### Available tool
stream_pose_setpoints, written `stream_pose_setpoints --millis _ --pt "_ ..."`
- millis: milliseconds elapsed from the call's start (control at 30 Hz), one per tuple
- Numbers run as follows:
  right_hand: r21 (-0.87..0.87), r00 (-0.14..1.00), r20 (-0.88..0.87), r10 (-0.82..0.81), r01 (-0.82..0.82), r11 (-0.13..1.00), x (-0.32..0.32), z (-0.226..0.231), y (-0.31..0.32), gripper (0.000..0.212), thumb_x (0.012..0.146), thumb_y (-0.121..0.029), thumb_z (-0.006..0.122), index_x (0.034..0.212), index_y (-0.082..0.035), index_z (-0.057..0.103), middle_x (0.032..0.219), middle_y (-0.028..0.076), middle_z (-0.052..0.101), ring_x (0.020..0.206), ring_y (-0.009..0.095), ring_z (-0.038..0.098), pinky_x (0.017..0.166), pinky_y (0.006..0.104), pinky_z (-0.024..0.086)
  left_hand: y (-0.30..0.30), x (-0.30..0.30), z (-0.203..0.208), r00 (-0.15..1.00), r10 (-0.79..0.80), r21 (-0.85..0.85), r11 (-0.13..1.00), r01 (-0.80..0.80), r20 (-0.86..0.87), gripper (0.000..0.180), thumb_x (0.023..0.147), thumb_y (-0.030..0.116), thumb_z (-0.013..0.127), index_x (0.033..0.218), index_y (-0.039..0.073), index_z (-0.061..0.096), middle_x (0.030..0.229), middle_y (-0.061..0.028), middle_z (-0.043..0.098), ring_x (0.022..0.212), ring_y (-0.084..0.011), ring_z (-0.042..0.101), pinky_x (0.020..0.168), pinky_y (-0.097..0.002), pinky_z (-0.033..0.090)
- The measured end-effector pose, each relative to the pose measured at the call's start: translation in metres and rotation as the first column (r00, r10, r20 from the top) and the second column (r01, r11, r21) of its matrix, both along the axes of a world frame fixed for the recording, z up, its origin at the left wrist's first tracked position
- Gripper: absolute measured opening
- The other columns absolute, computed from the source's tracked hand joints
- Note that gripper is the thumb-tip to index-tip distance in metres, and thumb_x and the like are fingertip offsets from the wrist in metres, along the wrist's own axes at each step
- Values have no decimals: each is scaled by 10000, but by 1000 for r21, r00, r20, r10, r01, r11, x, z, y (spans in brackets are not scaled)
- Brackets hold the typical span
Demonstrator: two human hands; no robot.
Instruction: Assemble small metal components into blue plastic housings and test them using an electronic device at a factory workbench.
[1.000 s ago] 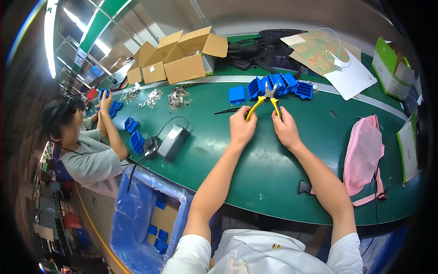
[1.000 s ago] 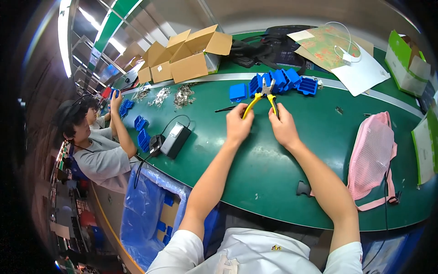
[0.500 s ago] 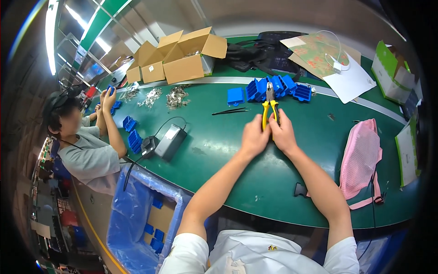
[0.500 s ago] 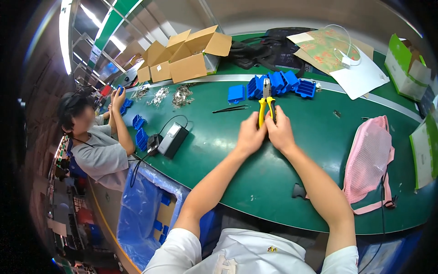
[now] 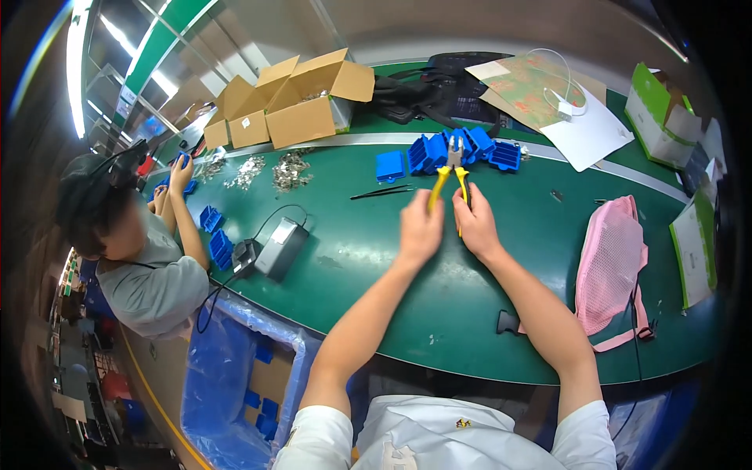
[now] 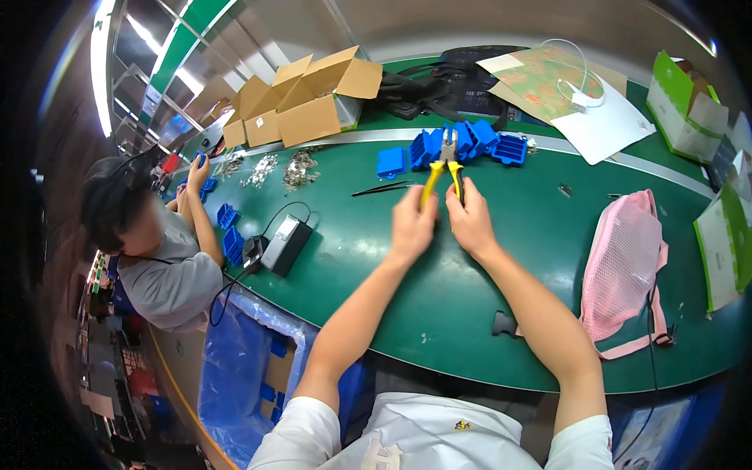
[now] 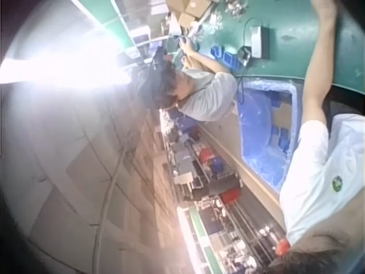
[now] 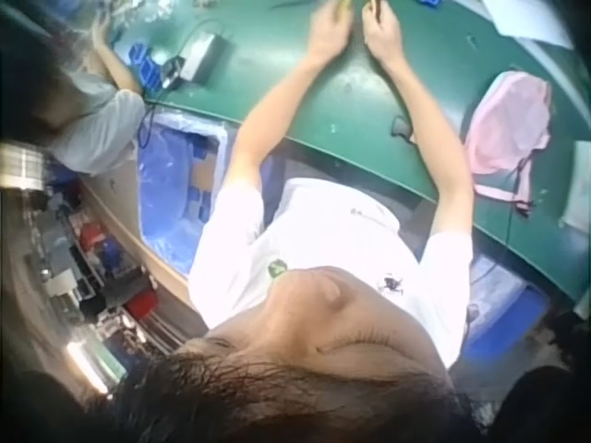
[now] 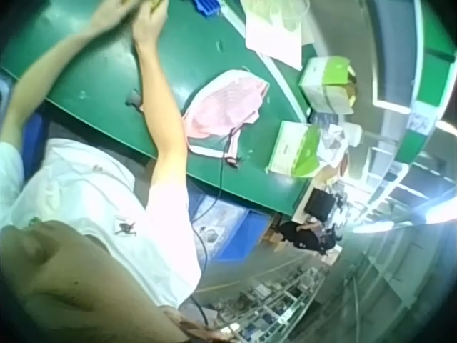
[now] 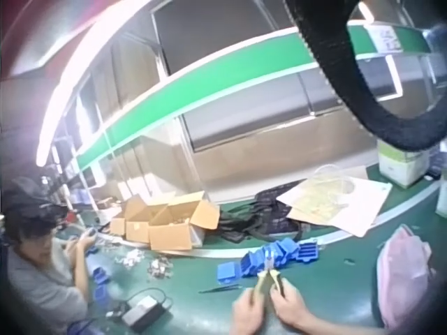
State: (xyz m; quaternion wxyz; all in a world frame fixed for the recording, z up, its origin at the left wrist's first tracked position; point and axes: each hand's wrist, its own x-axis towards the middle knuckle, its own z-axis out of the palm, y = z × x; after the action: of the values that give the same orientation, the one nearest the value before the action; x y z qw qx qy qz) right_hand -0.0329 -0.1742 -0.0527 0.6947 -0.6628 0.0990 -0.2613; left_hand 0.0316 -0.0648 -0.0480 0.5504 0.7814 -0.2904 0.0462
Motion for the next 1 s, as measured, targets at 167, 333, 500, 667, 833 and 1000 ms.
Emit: stream_pose_setpoints --millis 167,333,500,667,833,1000 --pt "-63 996 -66 66 -70 996 -1 2 5 150 931 -177 511 893 -32 496 608 14 488 502 97 468 454 284 369 14 13 4 992 115 -37 993 -113 59 183 890 159 576 886 -24 585 680 -204 600 597 -324 613 536 -397 445" --pt "-50 999 17 -50 51 997 0 -5 2 127 943 -163 479 897 -45 490 617 2 485 497 86 449 444 259 355 -3 -6 -9 987 -91 34 996 87 130 184 929 187 513 939 9 470 697 -253 584 688 -478 571 555 -519 422" --pt "12 994 -47 97 -97 995 1 7 4 116 957 -155 459 910 -51 474 557 -16 429 433 68 394 417 224 312 20 28 6 999 32 -2 999 -32 19 165 912 152 549 944 -10 556 674 -205 596 608 -356 606 532 -414 443" --pt "-187 979 145 -142 168 968 6 -12 -4 116 950 -159 475 883 -65 476 604 -15 462 470 62 434 423 237 344 -9 -20 -11 989 -104 -17 994 106 101 223 900 144 540 1051 -6 472 765 -250 599 726 -455 590 627 -481 458" --pt "17 996 -8 88 -88 996 -1 2 -5 78 948 -134 462 915 -64 468 583 -27 443 446 62 410 413 225 332 25 28 18 996 -87 37 996 87 18 129 900 69 516 993 0 572 718 -187 617 664 -390 608 577 -442 457" --pt "12 995 88 -51 50 999 8 -7 -8 64 918 -112 484 869 -72 490 604 -32 456 472 50 413 423 223 319 20 -7 27 927 -372 319 873 369 -54 367 849 281 645 1072 18 518 839 -216 632 785 -379 620 671 -440 490"
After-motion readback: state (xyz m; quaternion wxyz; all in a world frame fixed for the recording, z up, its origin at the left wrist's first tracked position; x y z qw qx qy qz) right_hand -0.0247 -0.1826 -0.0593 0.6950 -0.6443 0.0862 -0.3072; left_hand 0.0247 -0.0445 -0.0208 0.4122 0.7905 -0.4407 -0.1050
